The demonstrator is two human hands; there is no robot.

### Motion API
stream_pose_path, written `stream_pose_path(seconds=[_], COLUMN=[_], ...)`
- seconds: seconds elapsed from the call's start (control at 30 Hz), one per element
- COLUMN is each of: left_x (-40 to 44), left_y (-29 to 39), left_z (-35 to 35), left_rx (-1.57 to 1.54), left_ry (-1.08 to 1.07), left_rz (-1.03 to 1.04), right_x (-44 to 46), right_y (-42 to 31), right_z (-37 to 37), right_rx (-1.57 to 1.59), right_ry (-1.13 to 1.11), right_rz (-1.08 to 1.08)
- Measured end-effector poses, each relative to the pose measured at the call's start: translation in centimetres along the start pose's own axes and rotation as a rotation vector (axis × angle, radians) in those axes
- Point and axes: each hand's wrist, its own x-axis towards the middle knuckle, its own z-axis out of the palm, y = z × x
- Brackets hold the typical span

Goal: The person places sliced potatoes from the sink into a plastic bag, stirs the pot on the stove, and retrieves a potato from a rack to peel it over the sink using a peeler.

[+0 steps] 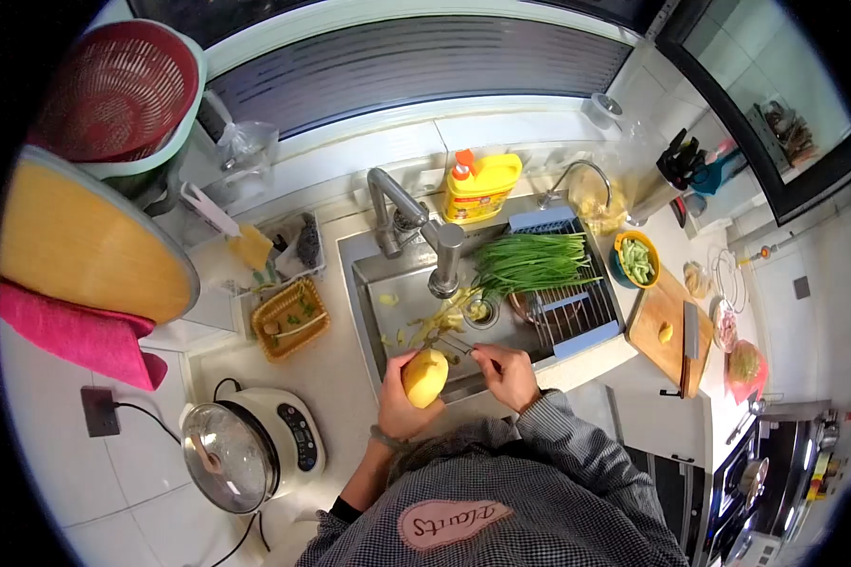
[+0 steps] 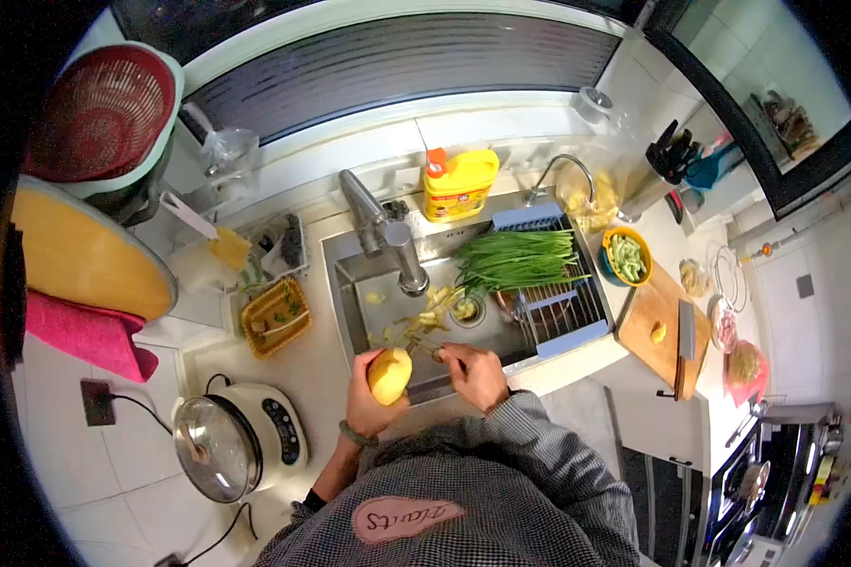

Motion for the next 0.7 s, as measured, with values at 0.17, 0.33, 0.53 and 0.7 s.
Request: stream_pose_path(seconds=[0.17,0.33,0.53,0.7], left_x=[-0.1,0.0,-1.4,-0.1], left_y=[-1.0,-1.2,-0.6,-0.3], left_z=[-1.0,-1.0,-1.4,-1.6], left_rx=[0.127,0.195,0.139,0.33], left_ry=[-0.007,-0.047,-0.011,-0.035], left_rz=[-0.007,-0.057,-0.018,0.101], right_x=[-1.0,0.2,-0.8,-0.7], right_y=[-2.8,-1.7,-0.8,-2.0], right_z=[-0.3,0.6,0.9,0.4], right_rx=[0.167,-0.022,0.126,0.088], right_ry=[-0.138,0.001,-0.044,-0.1], right_rz=[0.012,-0.117,0.06,-0.036])
